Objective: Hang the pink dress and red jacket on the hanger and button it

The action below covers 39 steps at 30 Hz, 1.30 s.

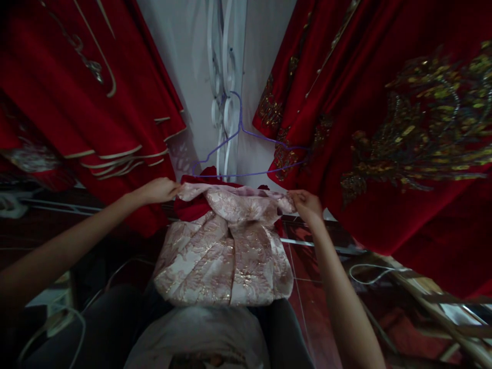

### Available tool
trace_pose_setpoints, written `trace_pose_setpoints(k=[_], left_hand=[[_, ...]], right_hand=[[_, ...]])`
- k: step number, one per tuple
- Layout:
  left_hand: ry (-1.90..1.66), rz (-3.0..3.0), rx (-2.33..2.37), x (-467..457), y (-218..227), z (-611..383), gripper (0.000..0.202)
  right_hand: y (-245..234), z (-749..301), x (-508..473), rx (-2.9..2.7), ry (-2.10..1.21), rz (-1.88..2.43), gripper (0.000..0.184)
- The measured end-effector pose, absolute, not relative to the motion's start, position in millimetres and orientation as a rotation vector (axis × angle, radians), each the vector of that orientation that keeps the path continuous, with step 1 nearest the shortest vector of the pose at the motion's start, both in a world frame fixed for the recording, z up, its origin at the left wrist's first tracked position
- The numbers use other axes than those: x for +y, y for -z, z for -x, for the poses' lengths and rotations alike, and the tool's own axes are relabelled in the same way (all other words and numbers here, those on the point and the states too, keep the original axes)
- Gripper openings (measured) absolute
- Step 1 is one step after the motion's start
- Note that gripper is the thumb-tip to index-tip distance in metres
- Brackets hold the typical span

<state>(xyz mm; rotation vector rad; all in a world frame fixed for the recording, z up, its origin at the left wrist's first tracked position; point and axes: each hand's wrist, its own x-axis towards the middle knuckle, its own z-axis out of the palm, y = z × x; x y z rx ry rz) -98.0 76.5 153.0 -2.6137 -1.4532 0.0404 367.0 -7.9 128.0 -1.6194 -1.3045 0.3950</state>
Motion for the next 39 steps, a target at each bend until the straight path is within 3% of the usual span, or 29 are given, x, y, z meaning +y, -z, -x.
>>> trace_pose_setpoints(k=[3,9,14,21,39], left_hand=[[0.102,2.813,-1.218,63.6,-156.6,72.3,0.037],[0.675,2.817,-0.734,69.9,-169.8,-1.7,0.025],[0.650,2.895,-0.645,79.6,-153.1,-27.9,0.024],[0.705,2.902,-0.713,55.6,-145.0,-11.5,0.026],[0.837,2.898,-0.691,42.2,-150.2,-2.4,0.025]], right_hand=[[-137.8,-342.4,-26.5,-1.493,-0.489,1.530,0.030],[-184.0,-281.3,-47.2,-1.880,-0.335,1.386,0.027],[-188.1,-284.6,-27.3,-1.772,-0.076,1.307,0.025],[-174.6,-361.1,5.9,-1.494,0.271,1.545,0.024],[-166.5,-397.6,13.3,-1.513,0.431,1.551,0.015]])
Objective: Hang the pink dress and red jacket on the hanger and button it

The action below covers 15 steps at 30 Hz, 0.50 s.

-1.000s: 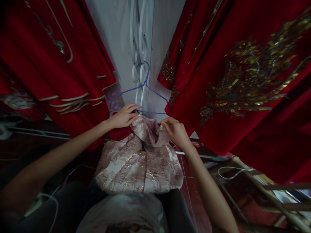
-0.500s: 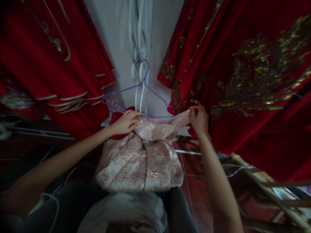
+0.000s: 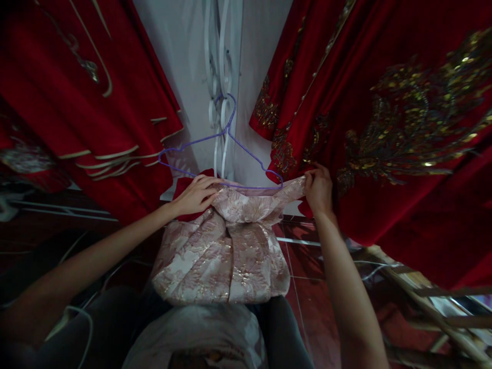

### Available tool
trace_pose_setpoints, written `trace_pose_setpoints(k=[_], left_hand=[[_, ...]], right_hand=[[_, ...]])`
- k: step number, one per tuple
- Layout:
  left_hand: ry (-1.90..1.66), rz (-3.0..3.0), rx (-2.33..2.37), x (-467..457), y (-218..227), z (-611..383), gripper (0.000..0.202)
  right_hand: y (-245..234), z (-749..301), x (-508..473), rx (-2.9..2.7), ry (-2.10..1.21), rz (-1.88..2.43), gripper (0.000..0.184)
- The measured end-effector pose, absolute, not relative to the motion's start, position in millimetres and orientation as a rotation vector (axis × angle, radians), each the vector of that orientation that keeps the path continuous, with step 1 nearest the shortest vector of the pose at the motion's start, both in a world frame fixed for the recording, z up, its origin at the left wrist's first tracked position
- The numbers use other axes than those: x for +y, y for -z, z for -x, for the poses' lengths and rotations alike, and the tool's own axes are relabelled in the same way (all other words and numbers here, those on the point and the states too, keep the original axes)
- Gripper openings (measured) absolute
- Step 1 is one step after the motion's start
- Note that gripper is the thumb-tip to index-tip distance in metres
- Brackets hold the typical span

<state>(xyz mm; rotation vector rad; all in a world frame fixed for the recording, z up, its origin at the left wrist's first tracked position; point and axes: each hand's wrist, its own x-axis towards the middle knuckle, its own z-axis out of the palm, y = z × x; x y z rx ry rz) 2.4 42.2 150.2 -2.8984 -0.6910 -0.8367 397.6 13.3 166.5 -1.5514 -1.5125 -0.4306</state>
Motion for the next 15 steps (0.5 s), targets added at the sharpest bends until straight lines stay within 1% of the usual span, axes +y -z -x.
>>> trace_pose_setpoints(k=[7,11,15], left_hand=[[0.816,2.921,-0.702,43.9,-150.6,-5.4,0.025],[0.830,2.928,-0.712,44.2,-146.0,-16.7,0.025],[0.814,2.939,-0.724,38.3,-145.5,-28.5,0.025]], right_hand=[[-179.7,-379.4,1.7,-1.550,0.475,1.447,0.019],[-203.4,-343.5,3.2,-1.674,0.533,1.315,0.022],[-226.7,-309.7,21.3,-1.815,0.523,1.257,0.024]])
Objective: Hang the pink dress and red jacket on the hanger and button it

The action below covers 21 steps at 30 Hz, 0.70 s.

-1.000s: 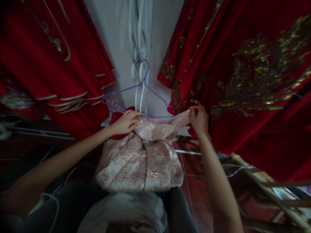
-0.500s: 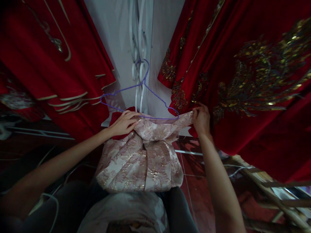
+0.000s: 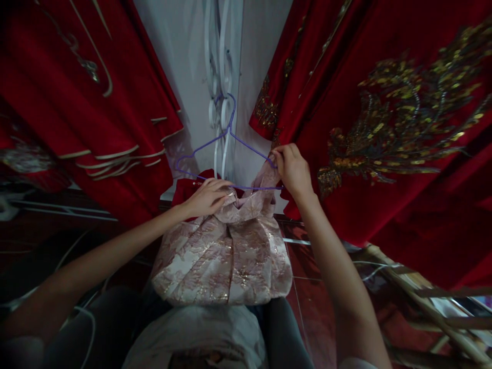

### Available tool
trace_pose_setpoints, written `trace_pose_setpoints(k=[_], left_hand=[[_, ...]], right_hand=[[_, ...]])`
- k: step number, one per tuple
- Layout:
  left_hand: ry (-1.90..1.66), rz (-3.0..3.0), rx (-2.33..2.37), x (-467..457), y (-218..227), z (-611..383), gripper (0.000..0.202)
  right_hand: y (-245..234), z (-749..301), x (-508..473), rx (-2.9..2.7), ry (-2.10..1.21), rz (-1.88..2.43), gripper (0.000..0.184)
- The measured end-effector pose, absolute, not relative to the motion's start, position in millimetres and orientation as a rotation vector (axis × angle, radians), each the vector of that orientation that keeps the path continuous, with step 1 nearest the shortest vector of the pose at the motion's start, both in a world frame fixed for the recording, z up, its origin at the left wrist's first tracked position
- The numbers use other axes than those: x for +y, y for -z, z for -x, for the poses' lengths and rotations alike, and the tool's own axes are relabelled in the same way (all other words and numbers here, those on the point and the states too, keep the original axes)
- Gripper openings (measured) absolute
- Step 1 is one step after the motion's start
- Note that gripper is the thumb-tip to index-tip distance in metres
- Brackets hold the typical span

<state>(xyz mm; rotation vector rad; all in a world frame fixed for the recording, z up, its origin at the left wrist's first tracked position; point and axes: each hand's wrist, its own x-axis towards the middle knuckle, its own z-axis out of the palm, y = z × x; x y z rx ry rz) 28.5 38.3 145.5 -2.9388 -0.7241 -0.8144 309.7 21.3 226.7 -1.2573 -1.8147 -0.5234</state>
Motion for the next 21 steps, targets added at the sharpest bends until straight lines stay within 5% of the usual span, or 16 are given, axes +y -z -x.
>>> trace_pose_setpoints(k=[21], left_hand=[[0.782,2.865,-0.827,27.5,-159.1,-4.8,0.028]], right_hand=[[-189.2,-380.5,-5.4,-1.653,0.600,1.464,0.026]])
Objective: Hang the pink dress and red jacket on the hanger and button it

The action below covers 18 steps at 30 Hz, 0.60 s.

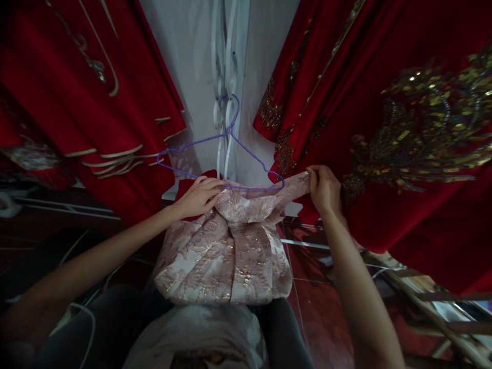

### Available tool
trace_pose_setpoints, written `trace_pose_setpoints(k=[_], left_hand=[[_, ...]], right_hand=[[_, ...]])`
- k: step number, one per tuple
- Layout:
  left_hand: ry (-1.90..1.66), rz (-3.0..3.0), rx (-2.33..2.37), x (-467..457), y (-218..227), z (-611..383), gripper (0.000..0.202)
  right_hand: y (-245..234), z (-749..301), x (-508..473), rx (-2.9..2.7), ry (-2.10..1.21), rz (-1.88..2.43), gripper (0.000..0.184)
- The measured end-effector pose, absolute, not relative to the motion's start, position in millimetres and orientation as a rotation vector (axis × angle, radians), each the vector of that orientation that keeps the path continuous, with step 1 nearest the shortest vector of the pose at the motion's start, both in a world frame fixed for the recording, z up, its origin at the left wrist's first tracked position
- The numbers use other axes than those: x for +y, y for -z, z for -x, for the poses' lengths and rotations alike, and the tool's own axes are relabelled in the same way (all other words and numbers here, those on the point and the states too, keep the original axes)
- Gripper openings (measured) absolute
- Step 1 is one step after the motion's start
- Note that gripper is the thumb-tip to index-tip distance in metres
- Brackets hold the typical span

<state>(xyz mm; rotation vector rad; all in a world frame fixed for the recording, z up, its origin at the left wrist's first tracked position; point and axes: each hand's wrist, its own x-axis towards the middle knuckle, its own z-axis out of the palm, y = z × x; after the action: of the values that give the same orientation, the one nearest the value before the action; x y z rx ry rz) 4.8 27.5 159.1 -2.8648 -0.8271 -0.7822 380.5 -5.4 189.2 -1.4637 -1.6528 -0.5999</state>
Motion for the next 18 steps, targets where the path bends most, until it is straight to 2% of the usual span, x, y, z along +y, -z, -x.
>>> trace_pose_setpoints(k=[8,13,18], left_hand=[[0.953,2.979,-0.763,42.9,-146.7,-29.1,0.026],[1.110,3.012,-0.771,45.8,-138.1,-45.3,0.027],[1.147,2.983,-0.832,51.4,-148.5,-28.5,0.030]], right_hand=[[-225.5,-305.2,29.4,-1.886,0.672,1.254,0.024],[-213.6,-277.5,47.6,-1.719,0.505,1.255,0.029],[-200.9,-277.7,50.6,-1.673,0.334,1.271,0.030]])
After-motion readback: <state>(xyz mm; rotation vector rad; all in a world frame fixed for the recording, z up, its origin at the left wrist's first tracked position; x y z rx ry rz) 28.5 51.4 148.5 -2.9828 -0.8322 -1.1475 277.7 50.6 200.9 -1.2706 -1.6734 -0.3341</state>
